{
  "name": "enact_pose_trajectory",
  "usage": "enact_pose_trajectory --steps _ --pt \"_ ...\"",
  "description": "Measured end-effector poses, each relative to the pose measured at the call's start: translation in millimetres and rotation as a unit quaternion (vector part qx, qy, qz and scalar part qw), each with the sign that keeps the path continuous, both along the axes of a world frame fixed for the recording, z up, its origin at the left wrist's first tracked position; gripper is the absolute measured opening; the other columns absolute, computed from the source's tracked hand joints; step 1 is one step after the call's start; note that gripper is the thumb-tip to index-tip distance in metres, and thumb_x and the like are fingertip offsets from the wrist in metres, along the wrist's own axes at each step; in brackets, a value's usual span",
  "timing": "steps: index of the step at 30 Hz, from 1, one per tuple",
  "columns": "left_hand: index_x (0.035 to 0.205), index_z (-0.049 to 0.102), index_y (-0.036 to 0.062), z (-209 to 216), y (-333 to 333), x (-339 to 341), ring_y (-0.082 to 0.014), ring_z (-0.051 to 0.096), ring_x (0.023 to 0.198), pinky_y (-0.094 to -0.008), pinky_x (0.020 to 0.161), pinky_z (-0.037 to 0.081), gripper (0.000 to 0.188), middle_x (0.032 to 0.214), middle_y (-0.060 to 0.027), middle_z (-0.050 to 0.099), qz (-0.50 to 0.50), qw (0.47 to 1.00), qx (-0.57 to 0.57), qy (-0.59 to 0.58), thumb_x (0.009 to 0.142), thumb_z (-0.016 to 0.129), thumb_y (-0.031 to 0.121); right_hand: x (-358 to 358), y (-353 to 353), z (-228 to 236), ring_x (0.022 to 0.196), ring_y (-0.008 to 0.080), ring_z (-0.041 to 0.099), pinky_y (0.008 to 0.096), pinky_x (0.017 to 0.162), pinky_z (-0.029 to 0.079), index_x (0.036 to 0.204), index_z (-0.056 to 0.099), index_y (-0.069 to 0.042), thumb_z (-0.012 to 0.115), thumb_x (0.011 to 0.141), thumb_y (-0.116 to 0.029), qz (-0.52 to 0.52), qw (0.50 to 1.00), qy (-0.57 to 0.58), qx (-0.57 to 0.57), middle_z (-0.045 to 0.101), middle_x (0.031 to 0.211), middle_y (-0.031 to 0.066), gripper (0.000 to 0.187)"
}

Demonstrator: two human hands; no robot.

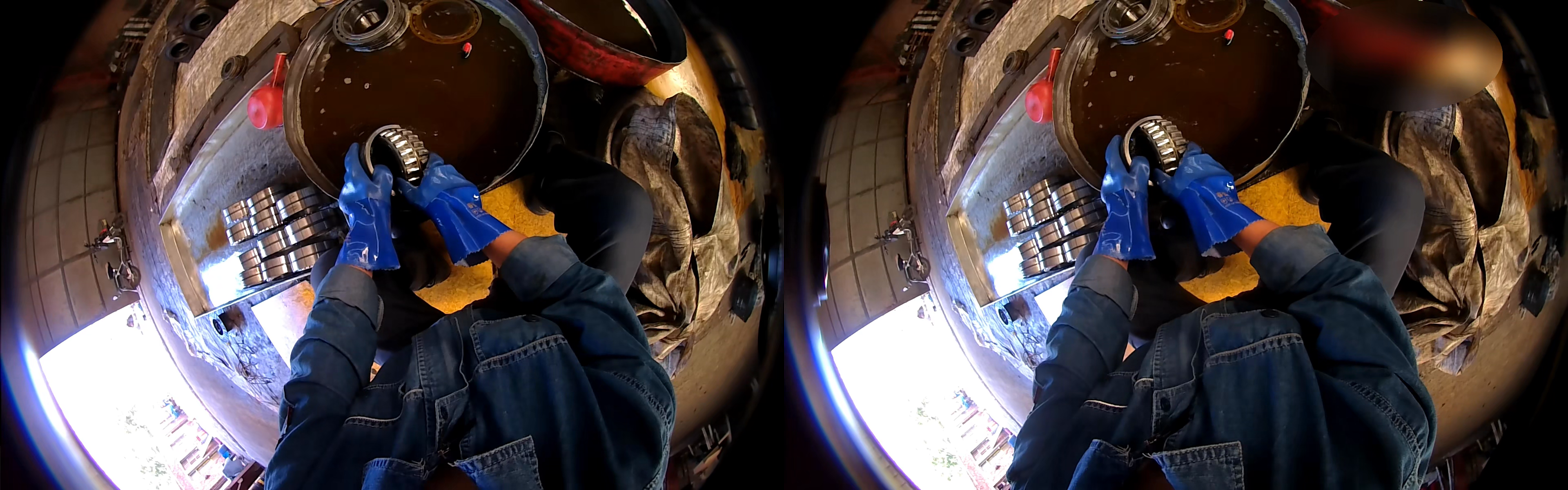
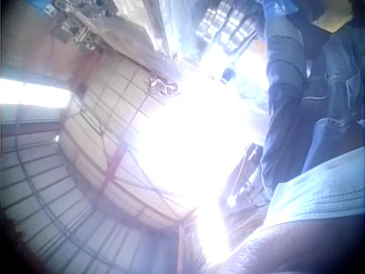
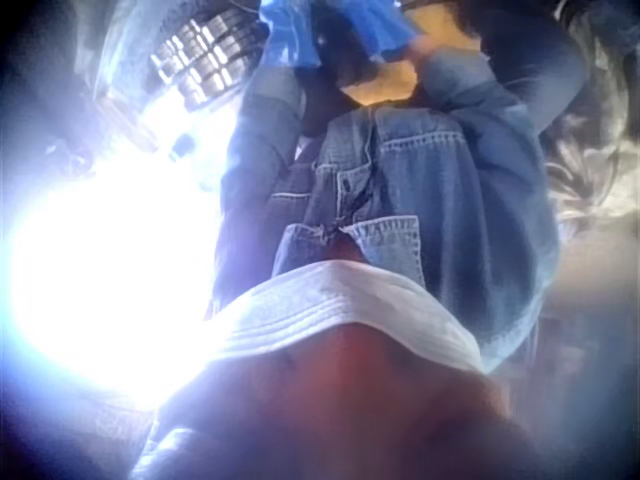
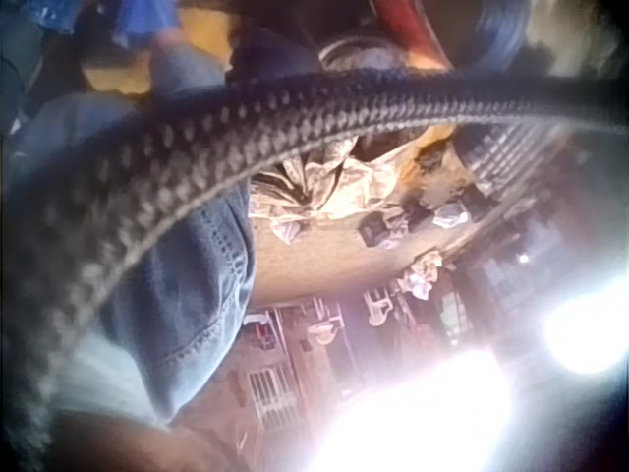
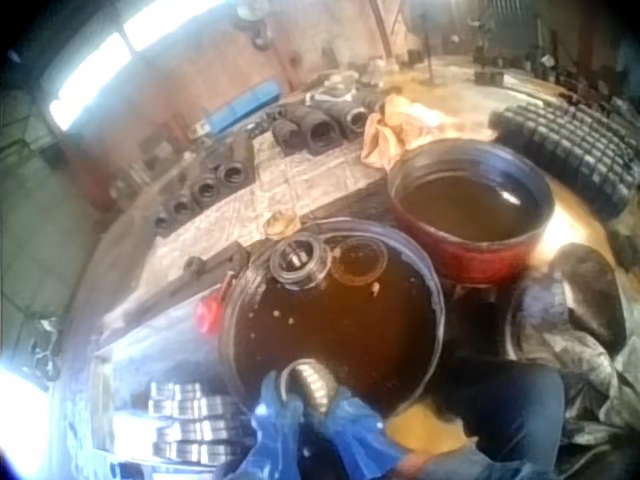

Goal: The person cleans cylindrical metal bearings by dipping them into a container of dark liquid and scrubbing them with a small brush. The person handles the bearings one at a time, rotating them to clean all surfaces, and places the cleaned items onto a metal tray.

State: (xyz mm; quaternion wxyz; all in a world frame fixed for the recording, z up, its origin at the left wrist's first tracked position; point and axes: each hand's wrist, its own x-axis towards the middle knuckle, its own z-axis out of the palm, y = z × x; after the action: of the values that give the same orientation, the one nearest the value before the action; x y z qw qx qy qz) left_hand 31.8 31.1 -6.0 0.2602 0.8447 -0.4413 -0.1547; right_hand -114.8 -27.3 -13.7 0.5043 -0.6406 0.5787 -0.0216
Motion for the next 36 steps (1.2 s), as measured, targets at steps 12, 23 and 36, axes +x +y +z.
enact_pose_trajectory --steps 12,23,36 --pt "0.149 0.048 0.0118 -16 -3 6 -0.0395 0.075 0.094 -0.0451 0.082 0.062 0.064 0.116 -0.0222 0.074 -0.008 0.996 0.002 -0.086 0.092 0.069 0.028 39 -93 7 0.116 0.0409 0.068 0.0462 0.098 0.055 0.12 0.075 -0.008 0.072 0.089 -0.039 0.261 0.956 -0.014 -0.133 0.071 0.123 0.0258 0.044" --pt "0.152 0.044 0.0106 0 4 1 -0.0418 0.074 0.094 -0.0465 0.085 0.062 0.067 0.113 -0.026 0.073 0.002 1.0 0.008 -0.024 0.092 0.067 0.025 20 -18 10 0.122 0.0386 0.067 0.0478 0.104 0.052 0.147 0.048 -0.004 0.066 0.086 -0.071 0.053 0.995 0.073 0.039 0.064 0.135 0.0269 0.092" --pt "0.152 0.044 0.0084 11 -3 -11 -0.037 0.076 0.086 -0.0437 0.08 0.063 0.066 0.113 -0.0242 0.073 0.026 0.998 0.005 0.057 0.092 0.067 0.022 -1 -22 13 0.117 0.0392 0.069 0.0464 0.099 0.056 0.142 0.047 0.005 0.072 0.083 -0.065 0.047 0.997 0.051 0.023 0.068 0.126 0.0264 0.095"
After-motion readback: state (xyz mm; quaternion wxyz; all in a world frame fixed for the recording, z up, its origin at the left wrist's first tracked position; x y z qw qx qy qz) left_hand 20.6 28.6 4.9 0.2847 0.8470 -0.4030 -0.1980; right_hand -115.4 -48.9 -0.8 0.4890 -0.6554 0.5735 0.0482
